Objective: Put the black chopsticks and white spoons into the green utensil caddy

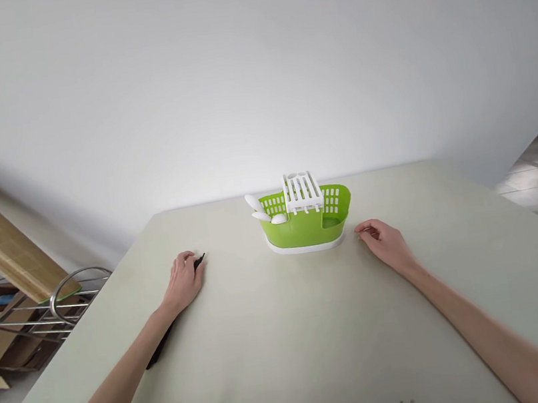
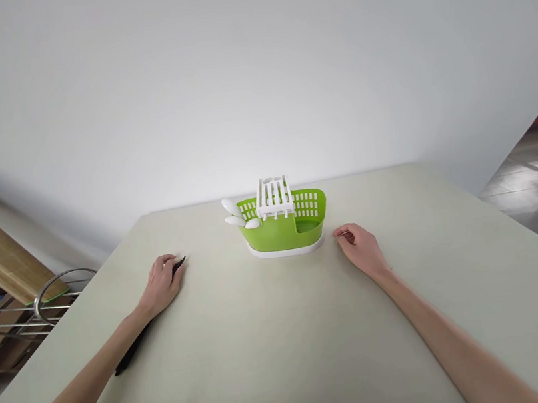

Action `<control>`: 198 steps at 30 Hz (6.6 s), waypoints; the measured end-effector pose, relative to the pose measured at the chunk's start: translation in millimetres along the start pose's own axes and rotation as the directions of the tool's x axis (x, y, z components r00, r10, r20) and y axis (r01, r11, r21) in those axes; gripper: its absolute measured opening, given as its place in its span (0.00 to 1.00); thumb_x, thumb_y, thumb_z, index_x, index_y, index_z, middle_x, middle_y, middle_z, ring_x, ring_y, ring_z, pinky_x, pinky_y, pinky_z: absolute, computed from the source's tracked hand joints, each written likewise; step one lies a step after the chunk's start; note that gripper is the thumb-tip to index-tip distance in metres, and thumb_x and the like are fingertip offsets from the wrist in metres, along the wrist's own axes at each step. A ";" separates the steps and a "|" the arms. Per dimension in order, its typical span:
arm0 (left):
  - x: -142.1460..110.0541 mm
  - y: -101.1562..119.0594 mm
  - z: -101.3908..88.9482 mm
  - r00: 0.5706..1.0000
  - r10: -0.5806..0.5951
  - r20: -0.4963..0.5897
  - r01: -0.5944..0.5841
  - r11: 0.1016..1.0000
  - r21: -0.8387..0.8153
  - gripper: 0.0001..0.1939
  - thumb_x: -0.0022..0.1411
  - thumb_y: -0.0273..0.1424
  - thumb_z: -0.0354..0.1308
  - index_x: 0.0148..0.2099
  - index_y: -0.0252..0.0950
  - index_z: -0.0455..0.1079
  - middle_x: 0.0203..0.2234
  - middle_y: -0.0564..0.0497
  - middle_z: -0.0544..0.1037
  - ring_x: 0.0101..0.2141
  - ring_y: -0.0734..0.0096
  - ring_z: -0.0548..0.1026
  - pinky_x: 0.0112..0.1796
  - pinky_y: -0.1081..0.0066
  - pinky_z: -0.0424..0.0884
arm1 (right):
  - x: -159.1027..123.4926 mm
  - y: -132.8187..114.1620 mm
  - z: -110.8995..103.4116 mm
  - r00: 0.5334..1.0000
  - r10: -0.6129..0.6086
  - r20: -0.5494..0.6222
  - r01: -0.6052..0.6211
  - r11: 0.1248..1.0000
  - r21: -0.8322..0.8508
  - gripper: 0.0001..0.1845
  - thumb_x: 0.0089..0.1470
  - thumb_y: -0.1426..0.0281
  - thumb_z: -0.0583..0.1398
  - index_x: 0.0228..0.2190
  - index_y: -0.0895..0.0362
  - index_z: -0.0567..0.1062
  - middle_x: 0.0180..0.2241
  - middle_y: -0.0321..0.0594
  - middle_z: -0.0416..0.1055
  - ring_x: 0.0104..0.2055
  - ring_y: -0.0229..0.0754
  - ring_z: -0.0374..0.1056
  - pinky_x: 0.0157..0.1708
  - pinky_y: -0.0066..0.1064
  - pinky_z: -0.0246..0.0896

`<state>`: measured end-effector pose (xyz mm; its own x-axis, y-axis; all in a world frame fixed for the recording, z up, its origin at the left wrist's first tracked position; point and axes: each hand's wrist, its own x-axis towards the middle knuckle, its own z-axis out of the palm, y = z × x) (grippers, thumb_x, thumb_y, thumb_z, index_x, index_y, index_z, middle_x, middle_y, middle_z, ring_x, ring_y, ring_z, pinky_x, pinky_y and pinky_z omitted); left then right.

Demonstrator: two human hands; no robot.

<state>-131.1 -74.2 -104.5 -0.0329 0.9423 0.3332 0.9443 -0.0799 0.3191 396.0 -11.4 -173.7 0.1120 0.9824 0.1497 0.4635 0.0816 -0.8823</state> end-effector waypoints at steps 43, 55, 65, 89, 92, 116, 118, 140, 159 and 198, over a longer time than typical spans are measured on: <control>80.5 213.1 -21.9 0.833 0.554 -0.007 -0.554 0.832 -0.032 0.51 0.55 0.58 0.69 0.71 0.45 0.51 0.71 0.35 0.58 0.70 0.41 0.57 0.67 0.40 0.56 | 5.5 1.2 4.5 0.998 -0.055 0.040 0.053 0.997 0.048 0.12 0.53 0.65 0.56 0.36 0.51 0.78 0.36 0.39 0.80 0.37 0.45 0.73 0.39 0.37 0.66; 67.2 216.2 -28.5 0.797 0.601 -0.051 -0.603 0.795 -0.068 0.50 0.55 0.58 0.70 0.71 0.46 0.53 0.69 0.36 0.61 0.68 0.42 0.60 0.65 0.42 0.60 | 4.4 0.1 5.0 0.998 -0.045 0.033 0.044 0.999 0.032 0.12 0.53 0.64 0.56 0.35 0.51 0.78 0.35 0.38 0.79 0.35 0.45 0.72 0.37 0.36 0.65; 64.9 199.1 -22.9 0.761 0.649 -0.016 -0.649 0.761 -0.015 0.25 0.68 0.50 0.62 0.60 0.43 0.69 0.56 0.41 0.77 0.61 0.48 0.70 0.62 0.46 0.63 | 3.4 -2.1 3.4 0.998 -0.054 0.046 0.054 0.999 0.004 0.12 0.53 0.64 0.56 0.36 0.51 0.78 0.35 0.38 0.79 0.33 0.45 0.71 0.36 0.36 0.65; 104.1 210.2 -23.5 0.658 0.740 0.141 -0.748 0.664 0.004 0.20 0.75 0.49 0.51 0.47 0.44 0.79 0.43 0.45 0.84 0.50 0.55 0.77 0.55 0.54 0.68 | 0.9 -2.7 1.8 0.998 -0.053 0.041 0.054 0.998 -0.014 0.11 0.53 0.65 0.57 0.35 0.51 0.78 0.35 0.38 0.80 0.34 0.45 0.72 0.36 0.35 0.65; 104.1 207.7 -24.7 0.674 0.726 0.132 -0.733 0.680 0.006 0.19 0.75 0.48 0.52 0.48 0.44 0.80 0.43 0.45 0.84 0.50 0.55 0.77 0.54 0.54 0.68 | 1.3 -2.2 1.7 0.998 -0.055 0.043 0.056 0.998 -0.016 0.11 0.53 0.65 0.57 0.35 0.51 0.78 0.35 0.38 0.79 0.34 0.44 0.71 0.36 0.35 0.65; 136.3 226.6 5.1 0.985 0.170 0.005 -0.164 0.940 0.298 0.29 0.69 0.51 0.55 0.56 0.31 0.72 0.49 0.30 0.77 0.53 0.36 0.74 0.53 0.43 0.68 | 2.0 -1.3 2.0 0.997 -0.059 0.053 0.059 0.998 -0.013 0.11 0.53 0.65 0.57 0.36 0.51 0.78 0.37 0.38 0.80 0.35 0.45 0.72 0.37 0.36 0.65; 137.0 227.0 5.6 0.988 0.152 -0.008 -0.144 0.953 0.267 0.29 0.68 0.53 0.55 0.56 0.32 0.72 0.49 0.31 0.76 0.53 0.36 0.74 0.53 0.43 0.68 | 2.3 -1.9 2.1 0.997 -0.056 0.053 0.057 0.998 -0.016 0.11 0.53 0.65 0.57 0.36 0.51 0.78 0.36 0.38 0.80 0.35 0.45 0.72 0.37 0.36 0.65; 138.6 228.2 0.4 0.991 0.127 0.038 -0.127 0.992 -0.022 0.18 0.65 0.47 0.63 0.40 0.37 0.84 0.37 0.44 0.81 0.39 0.58 0.78 0.39 0.65 0.70 | 2.6 -3.6 1.6 0.997 -0.046 0.058 0.048 0.998 -0.032 0.11 0.53 0.66 0.56 0.35 0.51 0.79 0.36 0.38 0.80 0.35 0.44 0.71 0.38 0.36 0.65; 157.1 229.9 -51.0 0.891 0.045 -0.452 -0.206 0.926 -0.315 0.14 0.63 0.40 0.70 0.31 0.37 0.74 0.29 0.53 0.72 0.29 0.73 0.67 0.33 0.70 0.65 | 1.4 -5.1 -0.6 0.997 -0.041 0.059 0.044 0.998 -0.040 0.12 0.53 0.65 0.56 0.36 0.51 0.79 0.38 0.39 0.80 0.37 0.45 0.73 0.40 0.37 0.65; 62.9 71.6 -59.0 0.640 -0.345 0.686 0.338 0.929 0.151 0.27 0.41 0.58 0.70 0.20 0.40 0.69 0.21 0.50 0.74 0.27 0.63 0.76 0.35 0.66 0.73 | -2.0 -1.1 -3.0 0.999 -0.027 0.043 0.030 0.997 -0.068 0.13 0.53 0.63 0.57 0.36 0.52 0.80 0.36 0.39 0.80 0.35 0.45 0.72 0.39 0.36 0.64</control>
<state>-84.9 -39.8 -8.4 -0.1217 0.8541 -0.5057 0.9154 0.2936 0.2755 397.9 -14.0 -171.6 0.0618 0.9861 0.1540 0.5249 0.0991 -0.8454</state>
